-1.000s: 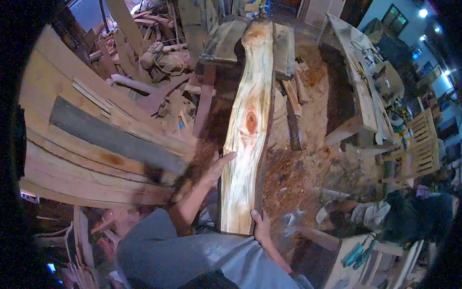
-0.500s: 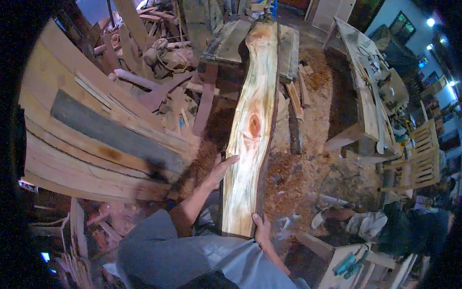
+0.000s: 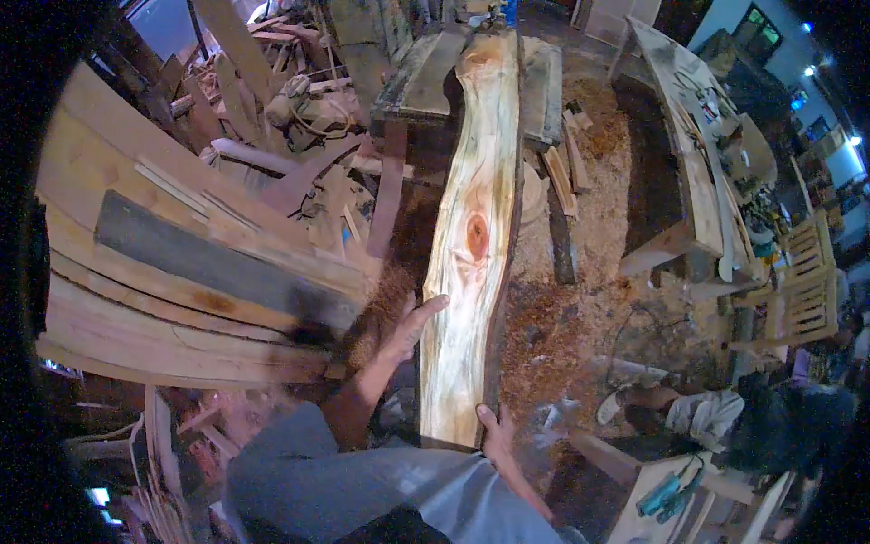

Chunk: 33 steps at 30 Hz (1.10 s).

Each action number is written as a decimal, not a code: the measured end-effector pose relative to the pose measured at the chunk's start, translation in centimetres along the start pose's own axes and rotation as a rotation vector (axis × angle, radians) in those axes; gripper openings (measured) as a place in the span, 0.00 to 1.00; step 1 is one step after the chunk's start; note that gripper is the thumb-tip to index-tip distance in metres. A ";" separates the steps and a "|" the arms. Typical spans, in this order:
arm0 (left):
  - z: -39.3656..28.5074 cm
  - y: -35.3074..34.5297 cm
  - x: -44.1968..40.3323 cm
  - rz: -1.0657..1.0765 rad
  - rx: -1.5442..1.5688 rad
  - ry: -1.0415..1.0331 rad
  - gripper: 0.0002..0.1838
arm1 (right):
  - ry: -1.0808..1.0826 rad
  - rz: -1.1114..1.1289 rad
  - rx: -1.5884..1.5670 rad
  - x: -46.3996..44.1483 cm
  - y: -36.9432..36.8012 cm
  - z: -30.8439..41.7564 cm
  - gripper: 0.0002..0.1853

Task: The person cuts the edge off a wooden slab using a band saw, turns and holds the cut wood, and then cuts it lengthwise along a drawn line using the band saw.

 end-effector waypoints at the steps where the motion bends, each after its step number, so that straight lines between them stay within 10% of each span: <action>1: 0.1 0.1 -0.1 0.009 -0.010 0.017 0.43 | 0.000 0.001 -0.001 0.1 -0.1 0.5 0.37; 9: -0.3 0.2 1.0 -0.166 -0.059 0.119 0.48 | -0.003 0.015 0.051 0.7 -1.2 3.8 0.42; 14: -0.6 0.0 -0.4 0.049 -0.073 -0.009 0.70 | -0.041 0.052 0.032 0.6 -1.5 4.0 0.43; 25: 3.9 3.4 -3.1 -0.110 -0.089 0.110 0.60 | -0.052 0.041 -0.024 0.4 -1.2 1.8 0.42; 33: 2.5 2.9 -1.3 -0.217 -0.107 0.182 0.75 | 0.004 0.050 0.081 -0.2 -1.0 0.1 0.44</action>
Point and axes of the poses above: each hand's wrist, its own x-axis away from the middle knuckle, its own y-axis out of the back of the hand, z = x × y, the point moved 7 cm from there along -x, towards the middle knuckle, and after that the axes turned 11 degrees about y, right-handed, at the moved point
